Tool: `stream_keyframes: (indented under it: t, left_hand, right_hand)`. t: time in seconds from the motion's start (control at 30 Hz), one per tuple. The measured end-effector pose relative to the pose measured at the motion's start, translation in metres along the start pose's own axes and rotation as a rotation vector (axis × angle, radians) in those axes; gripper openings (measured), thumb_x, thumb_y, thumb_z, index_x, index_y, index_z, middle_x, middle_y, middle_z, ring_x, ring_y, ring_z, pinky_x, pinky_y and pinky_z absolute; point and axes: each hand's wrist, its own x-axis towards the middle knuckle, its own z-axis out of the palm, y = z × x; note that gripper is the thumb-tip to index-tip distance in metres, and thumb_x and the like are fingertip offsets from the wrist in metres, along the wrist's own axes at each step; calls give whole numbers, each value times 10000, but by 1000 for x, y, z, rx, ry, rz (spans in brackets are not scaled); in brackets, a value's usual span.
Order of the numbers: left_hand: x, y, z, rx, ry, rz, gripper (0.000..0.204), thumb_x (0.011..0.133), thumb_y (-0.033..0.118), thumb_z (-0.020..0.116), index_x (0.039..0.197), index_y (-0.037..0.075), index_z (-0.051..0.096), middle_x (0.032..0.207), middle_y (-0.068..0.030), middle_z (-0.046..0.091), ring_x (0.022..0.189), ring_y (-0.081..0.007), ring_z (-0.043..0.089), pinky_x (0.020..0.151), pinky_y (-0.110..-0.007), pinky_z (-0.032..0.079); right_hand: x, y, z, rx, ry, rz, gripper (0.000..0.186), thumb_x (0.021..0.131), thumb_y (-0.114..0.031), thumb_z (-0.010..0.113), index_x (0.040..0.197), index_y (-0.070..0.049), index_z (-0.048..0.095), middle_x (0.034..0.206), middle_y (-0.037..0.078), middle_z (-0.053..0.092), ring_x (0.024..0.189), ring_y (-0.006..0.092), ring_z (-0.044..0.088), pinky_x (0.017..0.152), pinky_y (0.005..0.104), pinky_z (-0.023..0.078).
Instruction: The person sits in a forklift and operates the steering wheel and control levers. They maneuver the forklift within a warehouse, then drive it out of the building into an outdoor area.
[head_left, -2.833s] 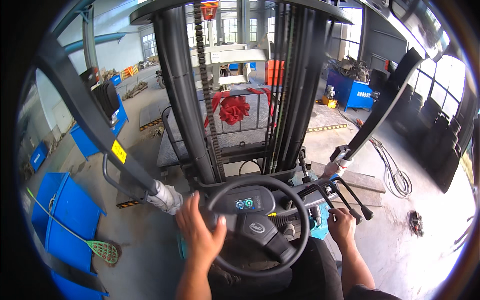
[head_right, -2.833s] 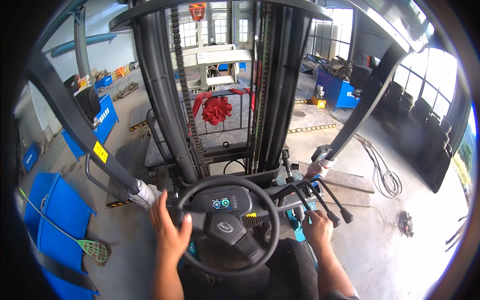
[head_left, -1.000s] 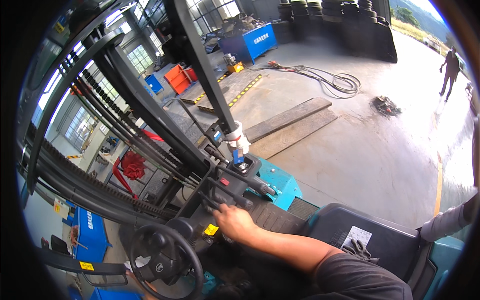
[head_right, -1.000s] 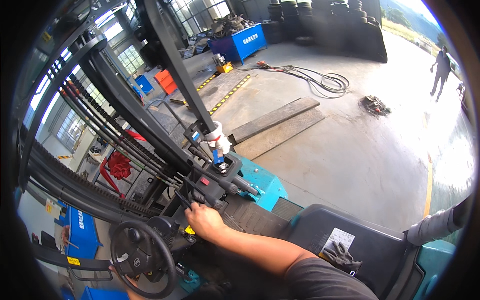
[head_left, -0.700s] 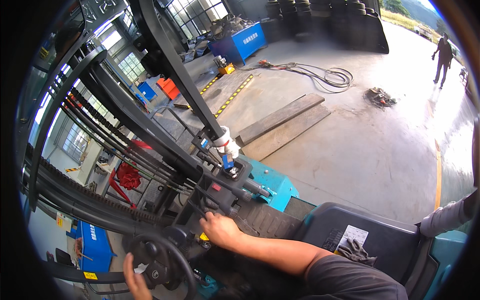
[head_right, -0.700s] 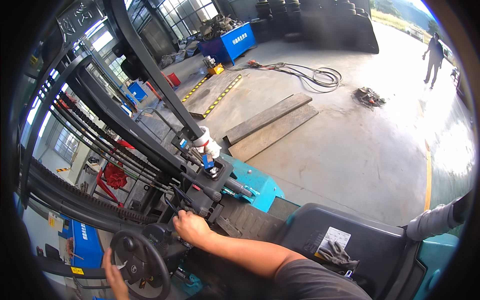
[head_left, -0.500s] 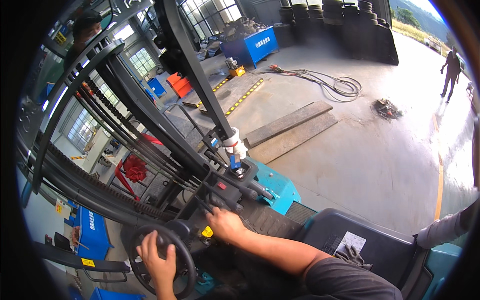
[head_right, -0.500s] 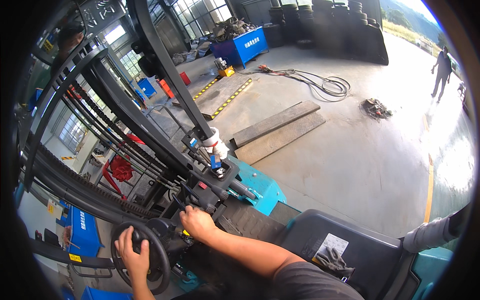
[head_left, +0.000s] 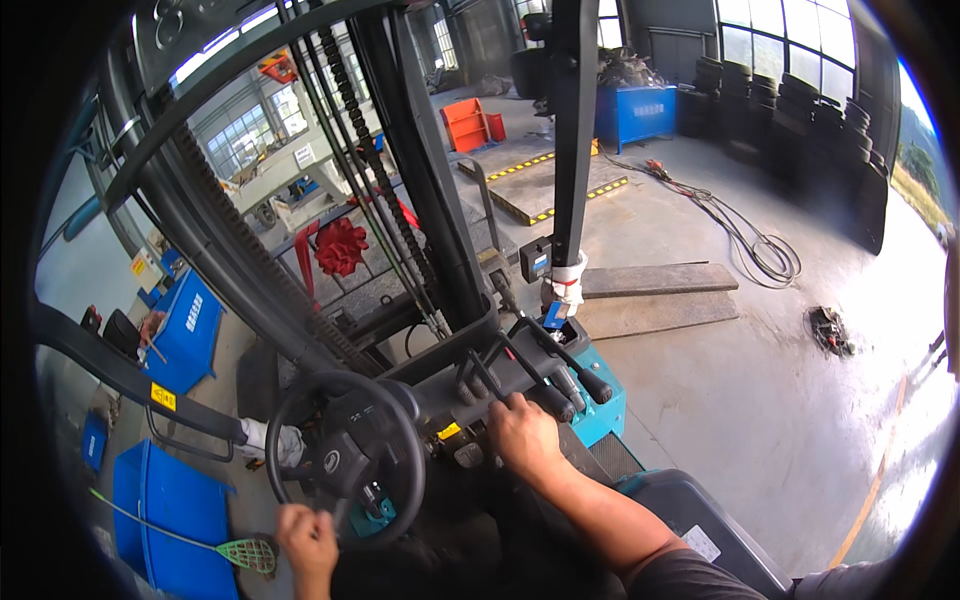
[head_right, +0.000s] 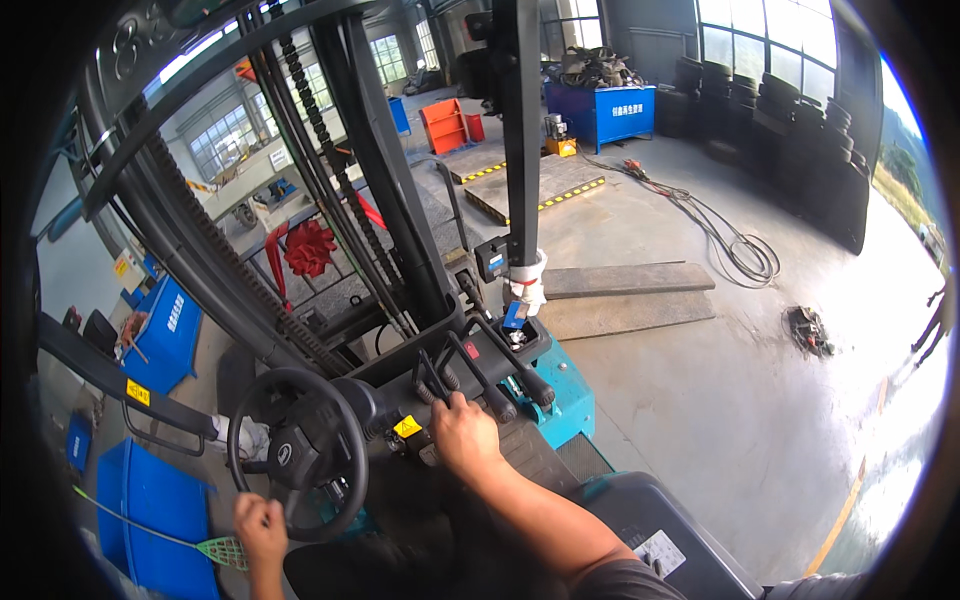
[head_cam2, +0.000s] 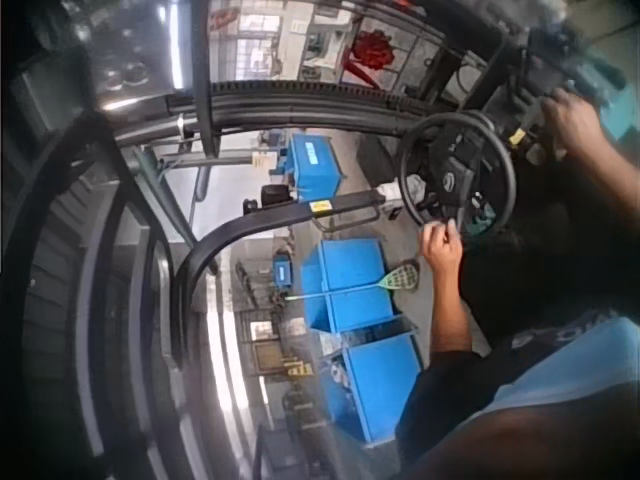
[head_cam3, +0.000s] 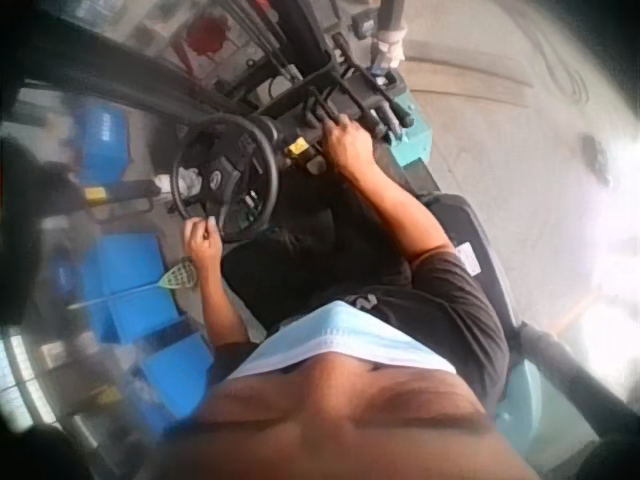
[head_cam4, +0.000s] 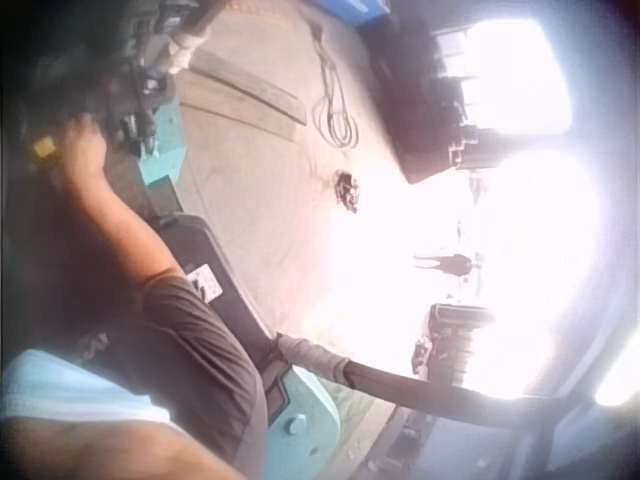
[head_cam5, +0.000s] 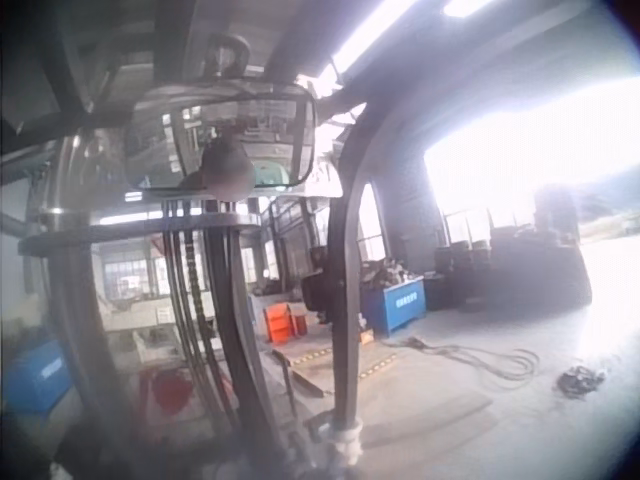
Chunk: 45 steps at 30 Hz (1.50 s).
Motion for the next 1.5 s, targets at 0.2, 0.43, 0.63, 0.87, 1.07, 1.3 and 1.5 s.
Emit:
stream_keyframes:
  t: [0.2,0.43,0.63,0.87,1.07,1.3,1.5]
  left_hand:
    - [11,-49,4,205,80,-12,225,933,45,629,747,-2,512,758,-176,518,751,-426,534,666,-532,410]
    - [2,-43,8,140,144,-20,168,924,35,643,778,-6,570,806,-163,586,785,-402,574,688,-502,458]
    - [2,-45,15,113,205,7,177,947,38,629,791,-24,574,797,-177,585,777,-403,581,680,-508,457]
    - [-2,-46,16,120,188,9,192,957,33,619,788,-31,556,789,-186,568,772,-409,562,667,-513,436]
    - [3,-50,14,151,187,52,221,959,33,616,765,-27,529,767,-191,535,758,-415,545,668,-522,416]
    - [-3,-72,10,150,168,25,213,955,48,628,772,-24,543,775,-188,556,769,-422,561,689,-521,439]
    - [-3,-82,6,130,171,29,165,949,42,630,805,-17,575,816,-183,589,803,-416,575,705,-516,450]
  right_hand:
    - [3,-3,-1,-55,43,1,102,884,-192,735,845,-106,698,844,121,643,742,331,720,627,452,594]
    - [4,2,-4,-22,26,-12,116,900,-209,746,900,-93,752,883,127,679,751,361,714,667,472,599]
    - [3,3,1,-26,41,-32,96,898,-162,692,846,-83,704,865,148,660,747,362,725,652,468,603]
    - [3,3,0,-10,10,-39,85,903,-152,681,878,-81,721,877,156,664,746,368,722,654,467,604]
    - [3,-1,5,1,20,-13,104,905,-168,682,856,-78,699,868,151,663,731,370,719,655,474,604]
    - [-3,-15,9,19,53,2,91,906,-165,689,884,-84,722,881,149,675,731,373,716,659,473,603]
    - [-9,-31,13,18,72,-20,135,941,-191,679,867,-78,683,882,155,655,765,349,719,661,457,601]
